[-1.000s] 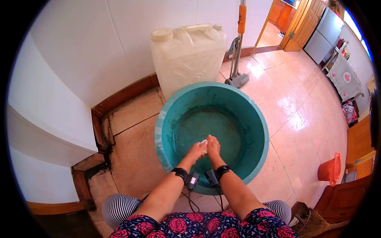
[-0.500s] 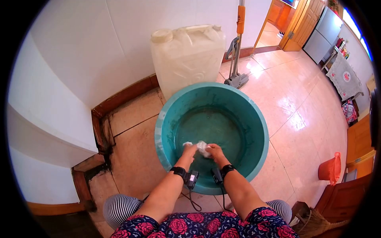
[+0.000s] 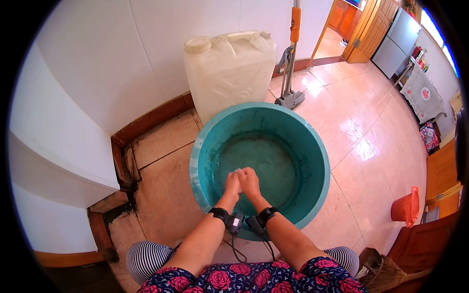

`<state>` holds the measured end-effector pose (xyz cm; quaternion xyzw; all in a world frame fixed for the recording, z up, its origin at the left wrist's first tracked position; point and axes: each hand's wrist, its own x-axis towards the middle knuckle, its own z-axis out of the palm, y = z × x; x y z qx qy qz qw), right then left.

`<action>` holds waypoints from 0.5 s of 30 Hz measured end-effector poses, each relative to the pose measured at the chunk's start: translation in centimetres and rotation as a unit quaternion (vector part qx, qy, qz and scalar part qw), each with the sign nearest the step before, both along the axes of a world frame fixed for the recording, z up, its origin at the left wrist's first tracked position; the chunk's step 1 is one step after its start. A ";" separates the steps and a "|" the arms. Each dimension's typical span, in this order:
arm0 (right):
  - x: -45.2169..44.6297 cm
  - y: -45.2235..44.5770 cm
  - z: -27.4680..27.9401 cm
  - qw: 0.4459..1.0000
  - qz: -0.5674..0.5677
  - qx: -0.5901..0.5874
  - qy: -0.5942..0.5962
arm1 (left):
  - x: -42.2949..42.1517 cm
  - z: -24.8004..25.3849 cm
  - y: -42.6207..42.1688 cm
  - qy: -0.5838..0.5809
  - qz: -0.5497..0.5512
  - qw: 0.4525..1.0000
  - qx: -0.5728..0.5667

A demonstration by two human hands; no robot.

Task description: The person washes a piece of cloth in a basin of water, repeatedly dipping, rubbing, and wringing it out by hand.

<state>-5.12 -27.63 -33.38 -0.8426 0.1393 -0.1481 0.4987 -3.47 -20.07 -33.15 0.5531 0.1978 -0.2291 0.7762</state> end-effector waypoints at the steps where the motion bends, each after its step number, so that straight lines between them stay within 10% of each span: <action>1: -0.2 -0.1 -0.1 0.998 -0.042 0.028 0.039 | 0.0 -0.5 -0.1 -0.011 -0.008 1.000 0.009; 7: 0.0 -1.6 -1.8 0.839 -0.062 0.532 0.100 | -0.1 -0.7 -0.3 -0.007 -0.040 0.998 -0.039; 15: -0.4 2.0 2.0 0.996 -0.006 0.048 0.070 | 0.6 -1.9 0.5 0.105 0.046 0.969 -0.218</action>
